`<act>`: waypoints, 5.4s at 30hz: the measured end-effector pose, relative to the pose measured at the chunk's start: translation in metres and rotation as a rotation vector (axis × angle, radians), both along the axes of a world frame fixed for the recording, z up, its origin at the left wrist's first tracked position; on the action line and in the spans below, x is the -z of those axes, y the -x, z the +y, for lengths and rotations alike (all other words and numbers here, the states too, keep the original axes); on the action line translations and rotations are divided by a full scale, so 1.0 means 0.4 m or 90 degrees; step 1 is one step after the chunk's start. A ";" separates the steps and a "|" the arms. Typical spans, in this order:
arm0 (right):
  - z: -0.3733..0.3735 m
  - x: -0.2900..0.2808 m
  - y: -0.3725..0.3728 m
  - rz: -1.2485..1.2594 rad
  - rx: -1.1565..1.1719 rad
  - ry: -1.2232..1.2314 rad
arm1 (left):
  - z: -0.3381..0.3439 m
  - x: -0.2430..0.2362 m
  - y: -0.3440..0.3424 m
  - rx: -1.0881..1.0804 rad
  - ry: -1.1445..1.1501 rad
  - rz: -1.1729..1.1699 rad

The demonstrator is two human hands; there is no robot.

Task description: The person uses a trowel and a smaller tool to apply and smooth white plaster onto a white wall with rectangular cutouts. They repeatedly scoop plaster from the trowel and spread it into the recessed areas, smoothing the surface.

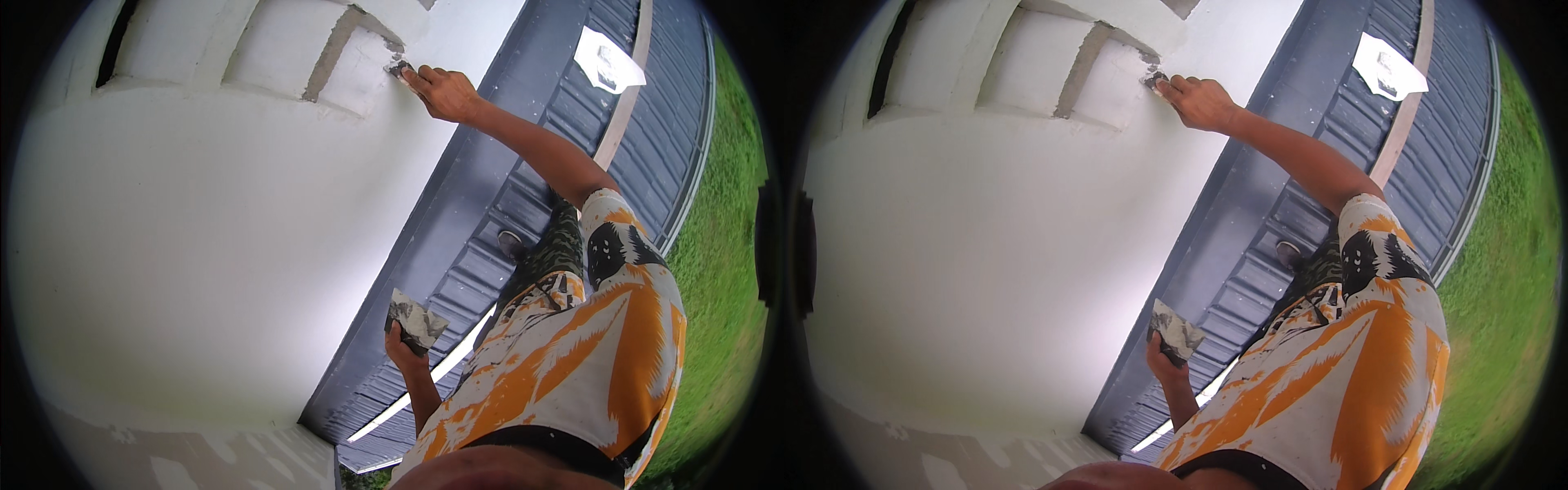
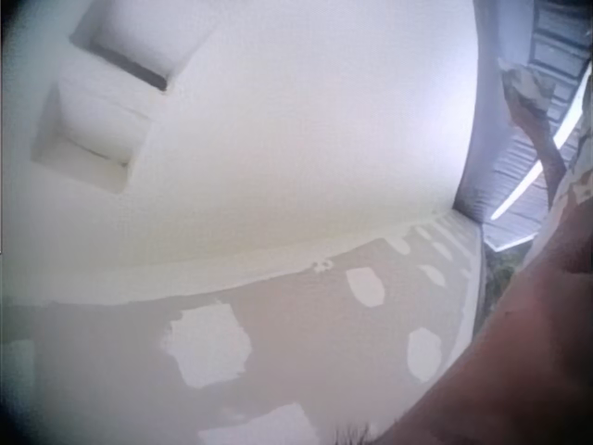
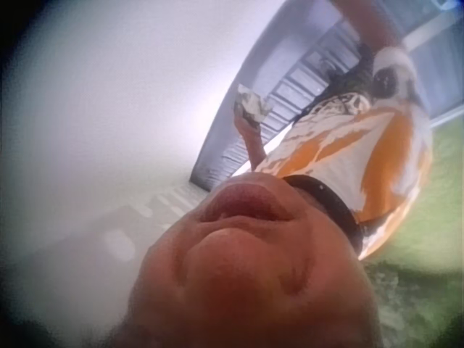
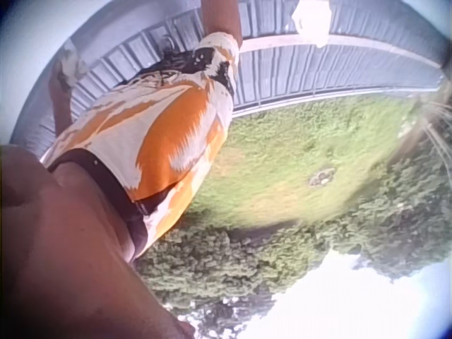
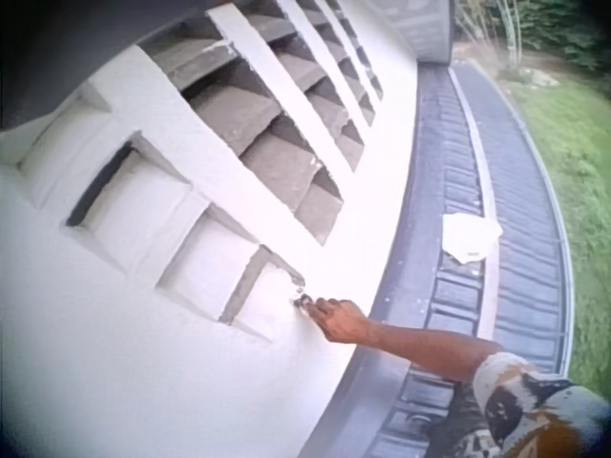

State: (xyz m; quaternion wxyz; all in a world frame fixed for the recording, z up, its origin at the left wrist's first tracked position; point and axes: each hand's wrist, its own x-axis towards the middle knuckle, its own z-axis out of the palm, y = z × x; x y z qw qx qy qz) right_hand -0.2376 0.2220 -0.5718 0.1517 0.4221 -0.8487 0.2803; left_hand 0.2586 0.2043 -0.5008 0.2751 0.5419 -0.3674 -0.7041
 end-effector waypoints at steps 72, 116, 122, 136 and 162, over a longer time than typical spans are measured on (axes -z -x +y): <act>0.003 -0.029 0.022 0.108 0.061 0.111 | 0.003 -0.032 0.042 -0.100 -0.006 0.179; 0.047 0.022 -0.003 0.108 0.141 0.076 | 0.008 0.023 0.000 -0.152 -0.012 0.148; -0.023 -0.022 -0.012 0.165 0.110 0.053 | 0.001 0.017 0.006 -0.129 -0.016 0.163; -0.058 -0.045 -0.123 0.059 0.185 0.019 | 0.010 -0.003 0.014 -0.162 -0.001 0.133; -0.030 -0.049 -0.025 -0.027 0.268 0.079 | -0.010 -0.015 -0.013 -0.087 0.065 0.110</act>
